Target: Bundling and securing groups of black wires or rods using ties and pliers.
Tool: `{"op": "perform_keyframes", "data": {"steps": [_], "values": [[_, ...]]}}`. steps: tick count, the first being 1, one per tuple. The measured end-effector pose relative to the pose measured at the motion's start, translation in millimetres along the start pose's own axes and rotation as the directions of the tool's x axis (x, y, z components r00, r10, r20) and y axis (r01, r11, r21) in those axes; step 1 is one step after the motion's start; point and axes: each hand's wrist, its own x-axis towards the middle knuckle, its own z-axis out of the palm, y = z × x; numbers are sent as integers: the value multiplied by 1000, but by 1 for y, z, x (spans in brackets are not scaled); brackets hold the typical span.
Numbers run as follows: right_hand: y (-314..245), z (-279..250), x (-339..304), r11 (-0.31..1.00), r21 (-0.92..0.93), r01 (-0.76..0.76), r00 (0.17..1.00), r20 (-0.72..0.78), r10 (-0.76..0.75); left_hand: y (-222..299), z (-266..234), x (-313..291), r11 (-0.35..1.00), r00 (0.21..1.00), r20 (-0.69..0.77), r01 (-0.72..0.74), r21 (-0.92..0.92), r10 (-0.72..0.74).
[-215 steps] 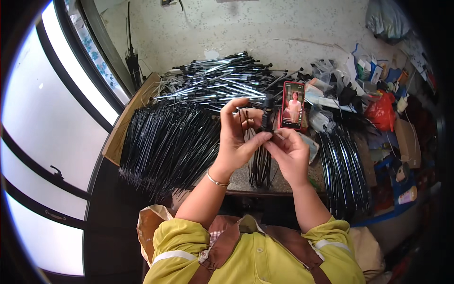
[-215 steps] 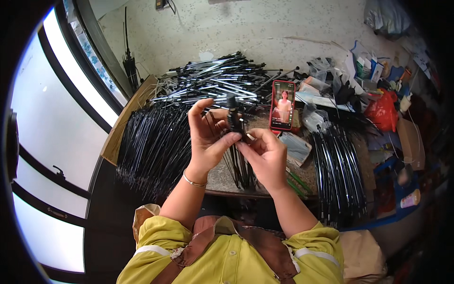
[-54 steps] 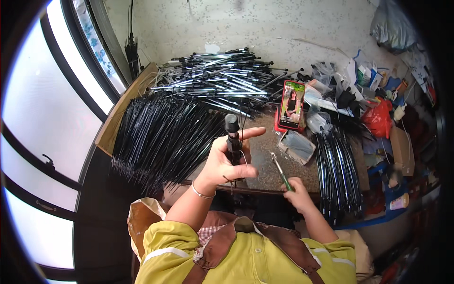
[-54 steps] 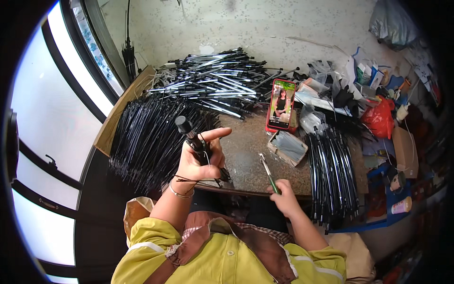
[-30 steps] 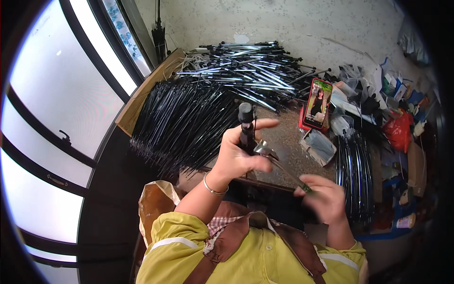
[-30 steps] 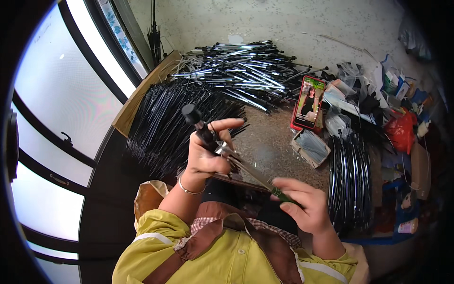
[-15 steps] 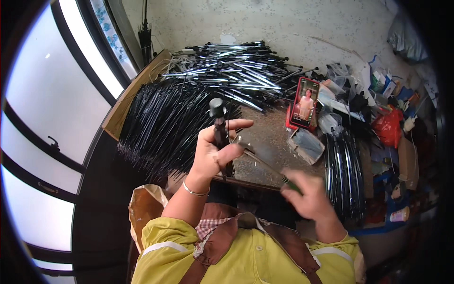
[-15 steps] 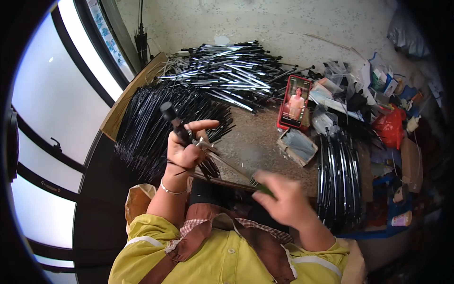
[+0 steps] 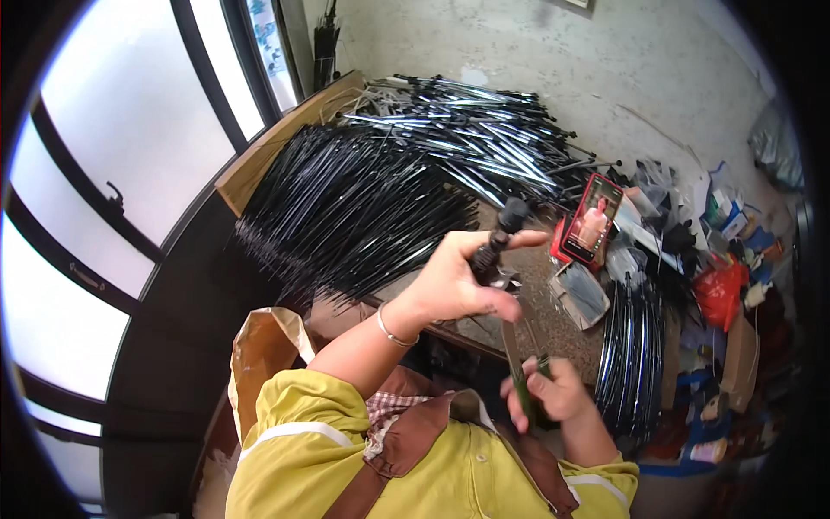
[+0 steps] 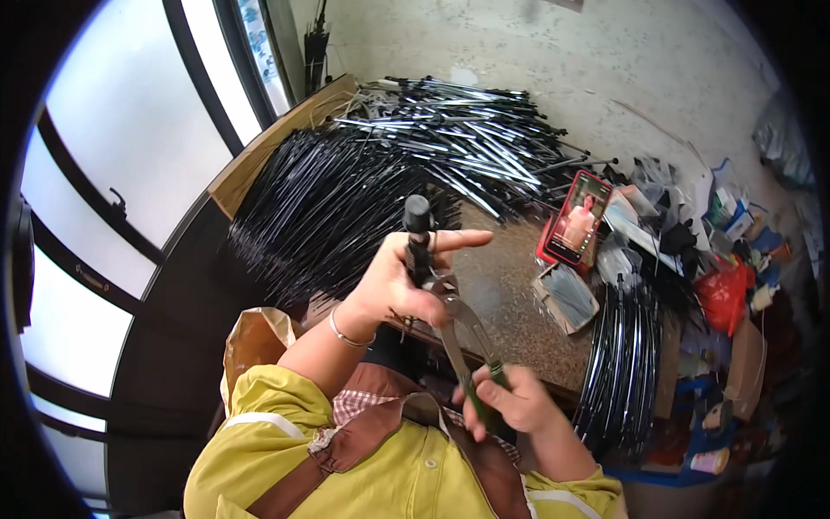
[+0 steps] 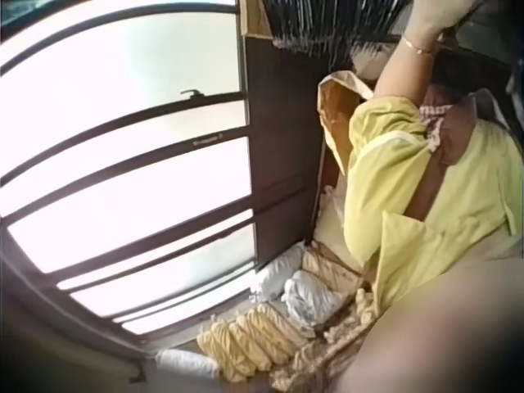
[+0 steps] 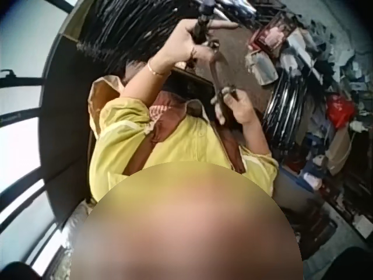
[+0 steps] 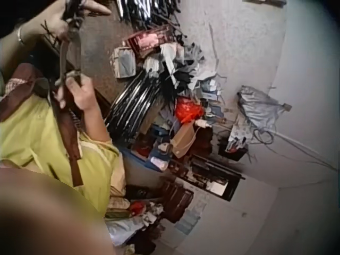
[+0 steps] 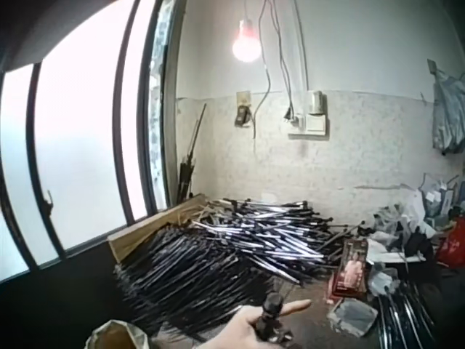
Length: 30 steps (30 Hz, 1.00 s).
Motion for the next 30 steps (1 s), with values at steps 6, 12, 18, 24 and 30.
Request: {"op": "perform_keyframes", "data": {"steps": [6,12,18,24,30], "values": [[-5,17,20,965,184,-185,960,243,137,-4,10,1,998,992,-109,-55,35,59],[-9,6,19,405,-885,228,743,-111,-660,1,-5,-2,995,996,1,95,26,-95],[2,20,6,910,-401,104,979,-119,-164,1,7,0,976,997,-51,-53,210,65],[-16,6,15,691,-663,288,902,-54,-428,-6,5,-1,919,975,-142,-104,379,169],[-8,3,7,973,169,-155,964,241,111,10,13,-8,985,982,-69,174,7,-173]]}}
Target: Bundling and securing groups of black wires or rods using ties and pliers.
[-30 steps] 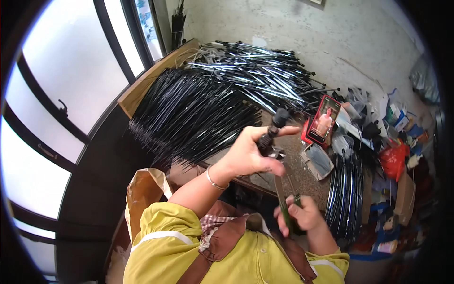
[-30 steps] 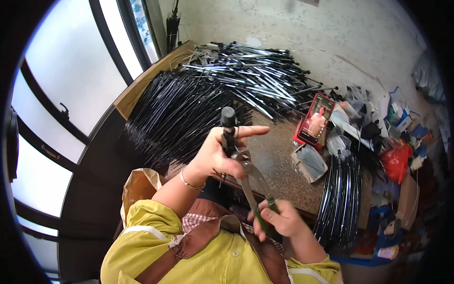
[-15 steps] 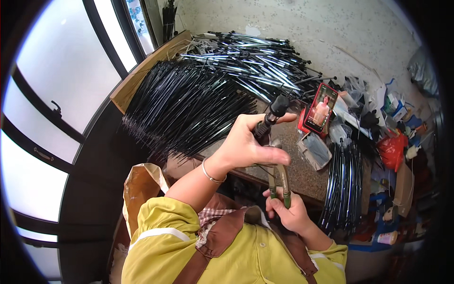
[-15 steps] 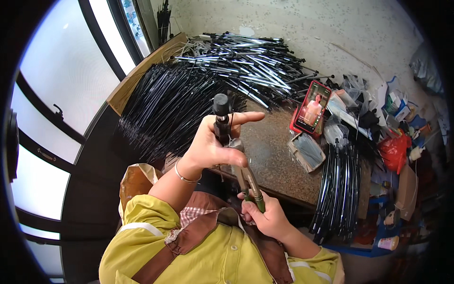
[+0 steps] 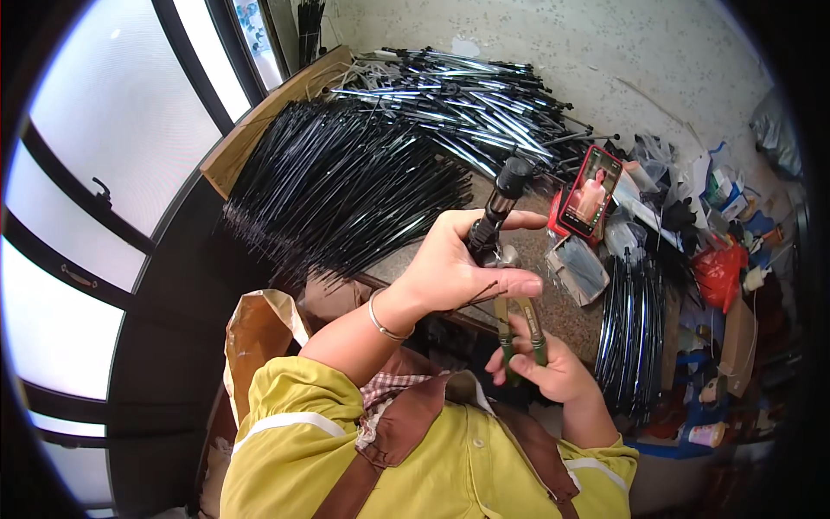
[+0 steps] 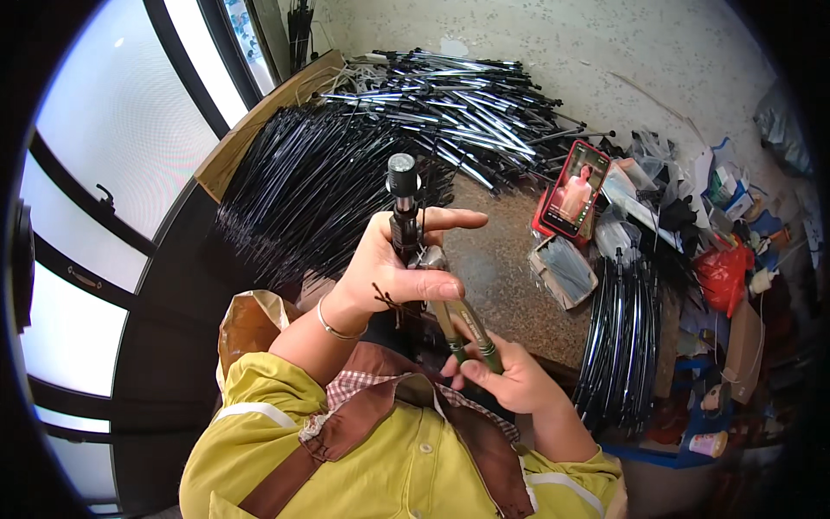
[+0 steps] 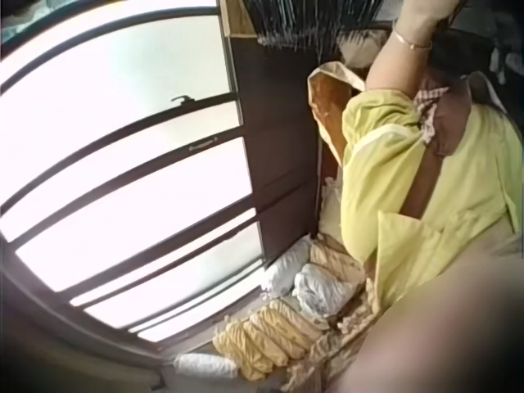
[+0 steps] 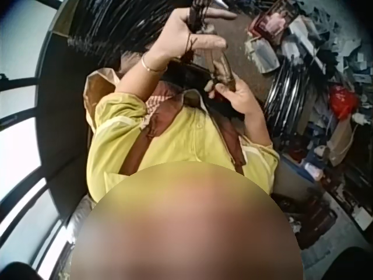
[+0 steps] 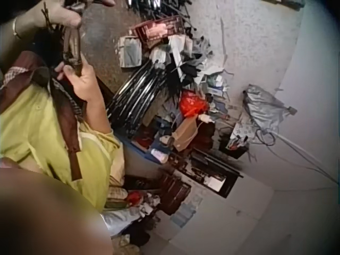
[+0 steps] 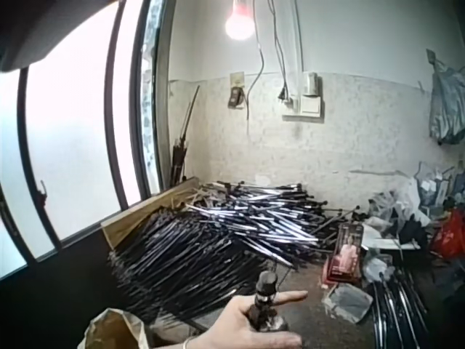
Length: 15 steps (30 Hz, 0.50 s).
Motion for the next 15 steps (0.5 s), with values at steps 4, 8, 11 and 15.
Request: {"op": "perform_keyframes", "data": {"steps": [4,8,11,15], "values": [[-7,4,0,977,210,-29,994,107,7,-1,-4,2,975,986,14,-164,146,164],[-11,11,3,964,251,-83,991,125,52,11,-3,-2,999,1000,-13,25,39,-25],[10,25,9,984,174,-50,999,16,48,1,6,-1,999,998,-34,52,-10,-52],[35,39,16,989,141,54,999,-15,-52,4,13,-6,998,993,-103,60,-19,-61]]}}
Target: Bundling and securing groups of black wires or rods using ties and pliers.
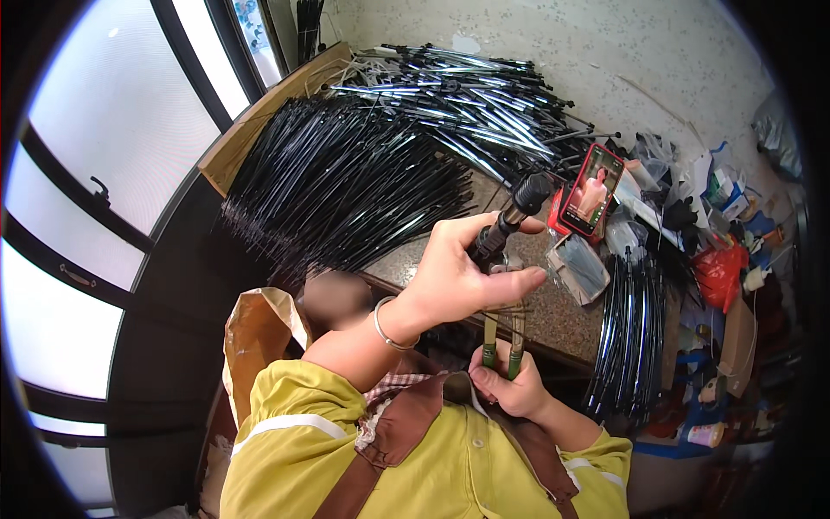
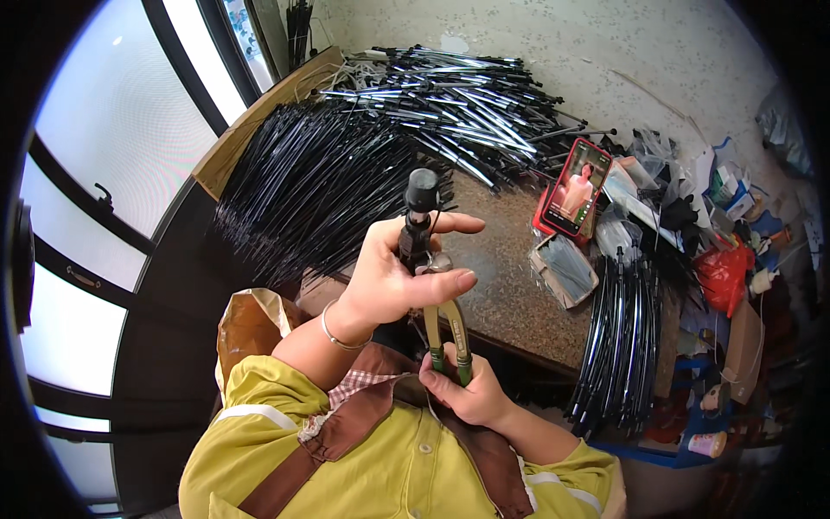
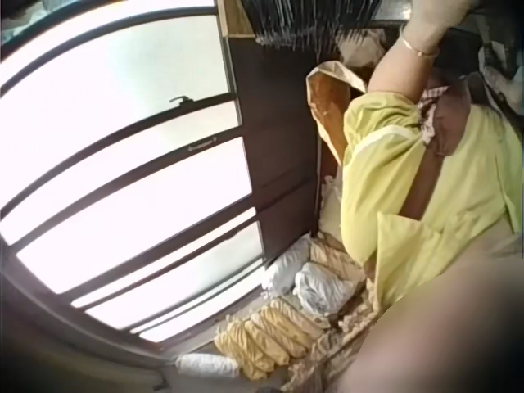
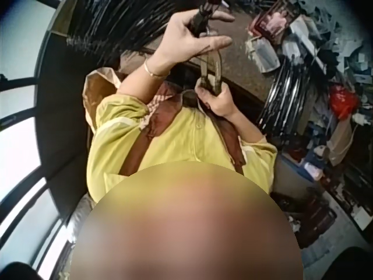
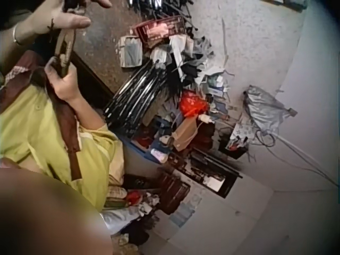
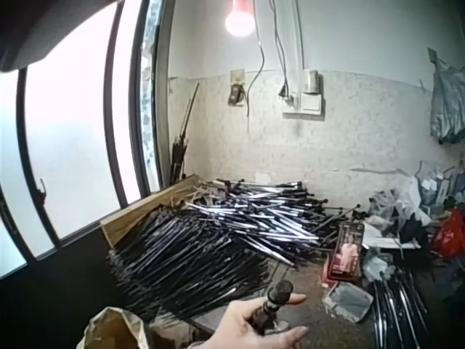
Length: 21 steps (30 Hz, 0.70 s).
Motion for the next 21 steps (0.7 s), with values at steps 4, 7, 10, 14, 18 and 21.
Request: {"op": "perform_keyframes", "data": {"steps": [4,7,10,14,18,21], "values": [[-2,4,0,1000,-12,16,1000,-26,-16,-3,8,-4,999,994,-102,-46,-2,45],[1,3,4,974,219,-60,996,76,45,0,9,-4,999,993,-113,-43,-34,39],[-6,-4,6,926,-346,151,950,-209,-232,4,5,-5,997,998,-65,9,-79,-14],[-13,-3,11,654,-732,193,797,-271,-539,0,-2,-4,995,996,-66,-60,76,65],[-17,1,6,645,-752,138,804,-295,-516,-12,-4,-2,967,977,-36,-204,156,211],[-25,-1,-2,712,-700,47,851,-345,-395,-13,-8,-1,972,977,46,-212,106,208]]}}
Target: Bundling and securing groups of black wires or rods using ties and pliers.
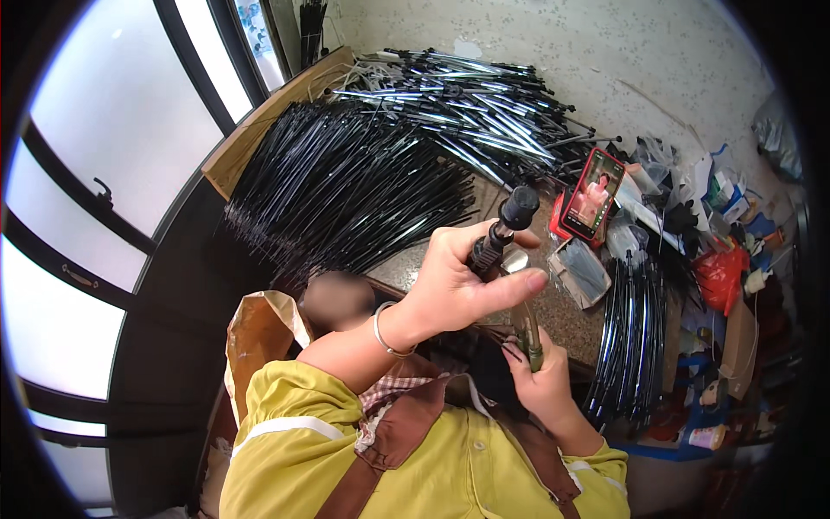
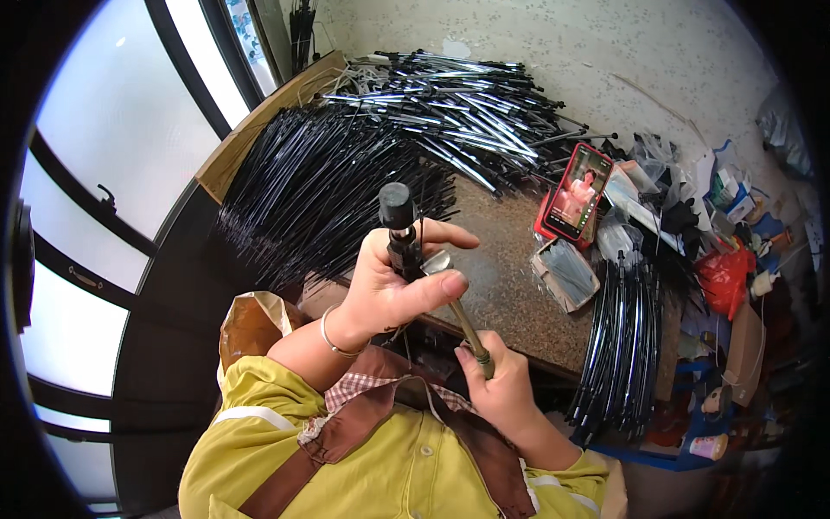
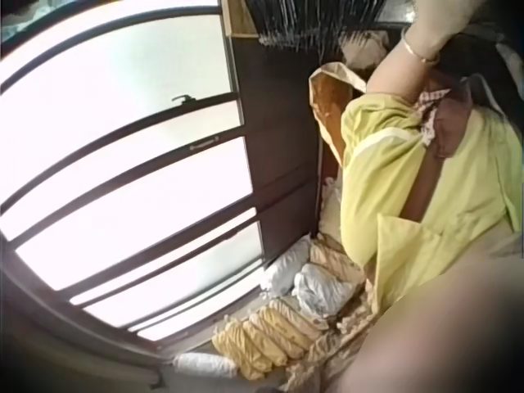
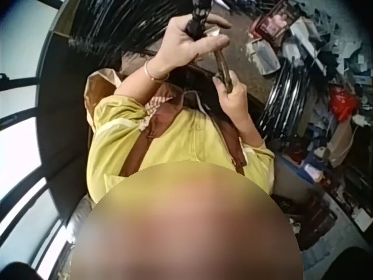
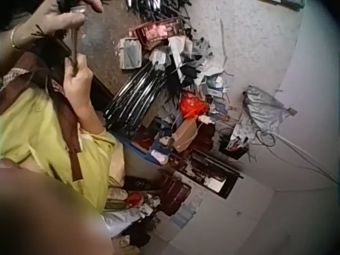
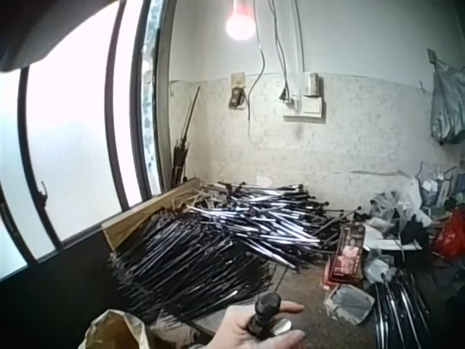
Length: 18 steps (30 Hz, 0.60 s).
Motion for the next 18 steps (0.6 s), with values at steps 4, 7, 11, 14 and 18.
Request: {"op": "perform_keyframes", "data": {"steps": [4,7,11,14,18], "values": [[16,-30,20,993,-24,-118,992,32,119,-4,0,3,993,992,-116,-45,112,58],[81,-41,32,949,-307,-72,991,-132,32,7,-4,4,981,972,-164,152,-119,-171],[129,-35,27,608,-698,-379,924,-255,283,-8,-11,-4,923,989,-43,113,-368,-138],[152,-36,19,568,-737,-366,930,-297,214,-18,-8,-4,901,998,36,68,-429,-59],[159,-37,8,612,-751,-247,960,-276,49,-25,1,2,927,1000,6,28,-374,-28]]}}
